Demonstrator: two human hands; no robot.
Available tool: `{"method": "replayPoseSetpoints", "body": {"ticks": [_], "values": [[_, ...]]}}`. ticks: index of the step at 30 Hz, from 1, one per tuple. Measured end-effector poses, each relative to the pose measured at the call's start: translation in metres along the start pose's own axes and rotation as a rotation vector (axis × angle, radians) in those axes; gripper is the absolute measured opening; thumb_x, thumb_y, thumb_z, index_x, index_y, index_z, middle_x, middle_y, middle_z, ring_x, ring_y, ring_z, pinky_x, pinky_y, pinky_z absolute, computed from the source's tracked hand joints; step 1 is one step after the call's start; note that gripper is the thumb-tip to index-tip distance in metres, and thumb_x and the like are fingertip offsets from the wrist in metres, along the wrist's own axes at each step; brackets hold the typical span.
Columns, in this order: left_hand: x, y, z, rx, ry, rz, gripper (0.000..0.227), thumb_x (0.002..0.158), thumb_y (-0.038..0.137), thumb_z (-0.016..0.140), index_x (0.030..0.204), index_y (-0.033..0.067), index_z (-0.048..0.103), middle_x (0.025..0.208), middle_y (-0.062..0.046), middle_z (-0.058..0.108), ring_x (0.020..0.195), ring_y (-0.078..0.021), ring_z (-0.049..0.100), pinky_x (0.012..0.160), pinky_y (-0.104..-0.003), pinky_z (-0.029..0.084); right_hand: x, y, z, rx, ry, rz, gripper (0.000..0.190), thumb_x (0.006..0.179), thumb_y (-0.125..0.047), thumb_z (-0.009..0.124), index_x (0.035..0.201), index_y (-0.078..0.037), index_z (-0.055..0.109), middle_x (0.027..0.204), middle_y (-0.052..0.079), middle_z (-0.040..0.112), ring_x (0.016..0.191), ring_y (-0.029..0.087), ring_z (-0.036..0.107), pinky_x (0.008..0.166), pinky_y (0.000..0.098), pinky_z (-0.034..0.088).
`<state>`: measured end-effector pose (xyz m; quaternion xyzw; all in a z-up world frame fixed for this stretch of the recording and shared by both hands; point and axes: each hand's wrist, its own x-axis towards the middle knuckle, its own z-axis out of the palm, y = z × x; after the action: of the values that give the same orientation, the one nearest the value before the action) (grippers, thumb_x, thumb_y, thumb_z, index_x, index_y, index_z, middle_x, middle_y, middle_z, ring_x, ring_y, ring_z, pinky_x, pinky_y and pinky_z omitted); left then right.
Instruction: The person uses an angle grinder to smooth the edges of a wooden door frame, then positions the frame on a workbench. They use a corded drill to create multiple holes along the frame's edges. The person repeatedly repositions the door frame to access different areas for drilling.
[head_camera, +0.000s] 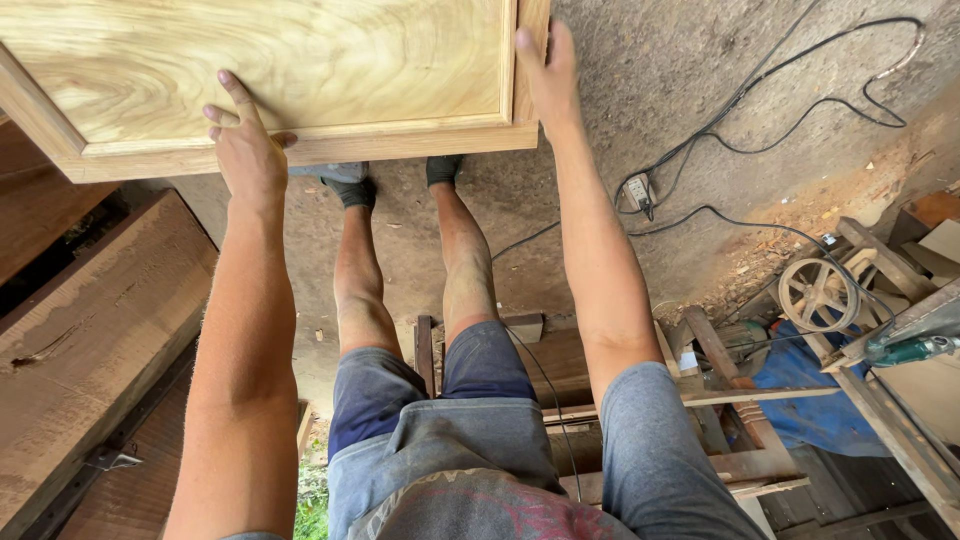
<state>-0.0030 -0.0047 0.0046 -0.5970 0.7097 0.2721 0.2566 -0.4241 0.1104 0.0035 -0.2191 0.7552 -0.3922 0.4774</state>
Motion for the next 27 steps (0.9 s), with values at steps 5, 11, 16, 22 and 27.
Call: {"method": "replayPoseSetpoints", "body": {"ticks": [5, 11, 16, 22, 27], "values": [[-0.001, 0.001, -0.001, 0.037, 0.016, 0.014, 0.116, 0.094, 0.029, 0.082, 0.165, 0.0017, -0.006, 0.142, -0.057, 0.03, 0.125, -0.0692, 0.045, 0.1, -0.049, 0.053, 0.03, -0.008, 0.009, -0.175, 0.047, 0.032, 0.065, 0.095, -0.058, 0.068, 0.132, -0.006, 0.059, 0.12, 0.012, 0.077, 0.114, 0.025, 0.074, 0.098, 0.04, 0.059], [-0.003, -0.002, 0.004, 0.054, -0.008, 0.003, 0.117, 0.093, 0.029, 0.082, 0.164, 0.0025, -0.008, 0.143, -0.056, 0.03, 0.127, -0.0681, 0.045, 0.097, -0.047, 0.056, 0.036, 0.007, 0.011, -0.271, 0.074, -0.001, 0.068, 0.094, -0.062, 0.069, 0.131, -0.005, 0.059, 0.12, 0.013, 0.077, 0.113, 0.028, 0.075, 0.095, 0.0407, 0.061], [0.001, 0.001, 0.001, 0.035, -0.012, -0.022, 0.112, 0.098, 0.026, 0.076, 0.164, 0.0069, -0.011, 0.148, -0.053, 0.027, 0.129, -0.0642, 0.046, 0.091, -0.042, 0.059, 0.041, 0.01, 0.011, -0.246, 0.05, 0.047, 0.073, 0.094, -0.061, 0.068, 0.139, -0.005, 0.05, 0.126, 0.015, 0.072, 0.118, 0.029, 0.071, 0.098, 0.0406, 0.059], [0.005, 0.001, 0.011, 0.003, -0.04, -0.037, 0.1, 0.1, 0.013, 0.069, 0.161, -0.002, -0.01, 0.145, -0.055, 0.026, 0.127, -0.0647, 0.047, 0.096, -0.046, 0.055, 0.046, 0.007, 0.012, -0.23, 0.045, -0.002, 0.054, 0.101, -0.038, 0.073, 0.134, 0.001, 0.055, 0.123, 0.017, 0.072, 0.112, 0.028, 0.069, 0.095, 0.0426, 0.054], [0.005, 0.011, 0.015, 0.017, 0.02, -0.082, 0.096, 0.091, 0.018, 0.068, 0.158, 0.0034, 0.001, 0.139, -0.056, 0.032, 0.123, -0.0697, 0.044, 0.098, -0.053, 0.051, 0.048, -0.002, 0.004, 0.011, -0.024, 0.066, 0.035, 0.099, -0.02, 0.07, 0.124, 0.001, 0.058, 0.116, 0.009, 0.071, 0.102, 0.019, 0.07, 0.088, 0.0357, 0.057]]}}
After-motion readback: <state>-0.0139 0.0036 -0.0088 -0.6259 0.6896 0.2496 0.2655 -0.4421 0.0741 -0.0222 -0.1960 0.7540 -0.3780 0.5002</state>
